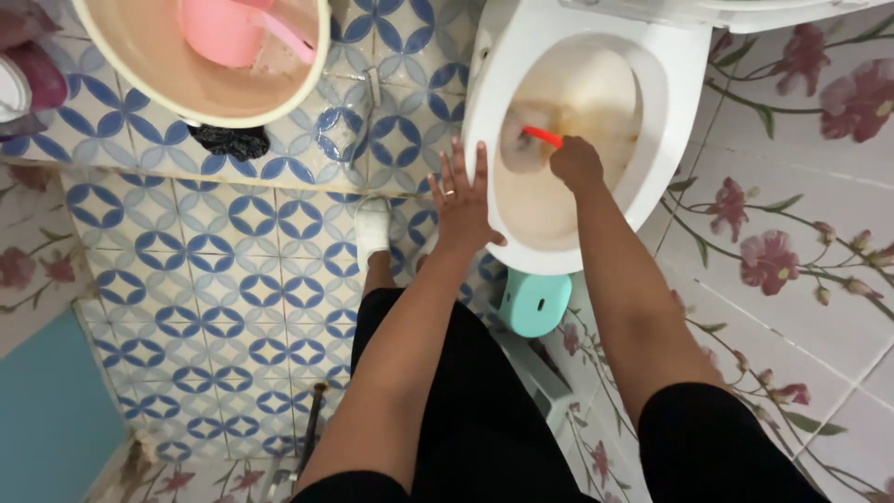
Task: Cleaning a toilet bowl using a brush and water.
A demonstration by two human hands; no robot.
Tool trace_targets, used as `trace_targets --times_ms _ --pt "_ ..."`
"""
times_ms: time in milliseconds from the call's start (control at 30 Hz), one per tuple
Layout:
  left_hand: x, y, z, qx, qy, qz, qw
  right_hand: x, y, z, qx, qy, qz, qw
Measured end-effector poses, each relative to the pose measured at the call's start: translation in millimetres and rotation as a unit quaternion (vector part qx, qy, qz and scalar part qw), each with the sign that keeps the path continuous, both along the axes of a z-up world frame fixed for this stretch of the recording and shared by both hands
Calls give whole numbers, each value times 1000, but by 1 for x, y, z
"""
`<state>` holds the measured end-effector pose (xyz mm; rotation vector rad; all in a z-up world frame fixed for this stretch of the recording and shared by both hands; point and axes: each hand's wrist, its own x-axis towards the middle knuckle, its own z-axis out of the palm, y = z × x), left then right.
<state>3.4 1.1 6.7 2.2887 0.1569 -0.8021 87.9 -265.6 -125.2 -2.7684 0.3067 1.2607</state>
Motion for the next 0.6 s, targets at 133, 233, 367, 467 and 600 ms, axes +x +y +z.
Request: trace_targets --times_ms 133,233,367,467,600 --pt "-8 -1 6 2 3 -2 1000 -26 -32 -31 27 81 18 996" --pt "1 3 10 7 8 1 1000 -38 -44 -51 38 77 235 968" --pt "3 3 10 2 33 -9 999 -40 -1 42 35 -23 227 973" --pt "-7 2 9 1 25 -9 1000 -44 32 67 -10 -26 221 975" --pt "2 5 -2 9 4 2 1000 -23 41 41 -36 -24 249 968"
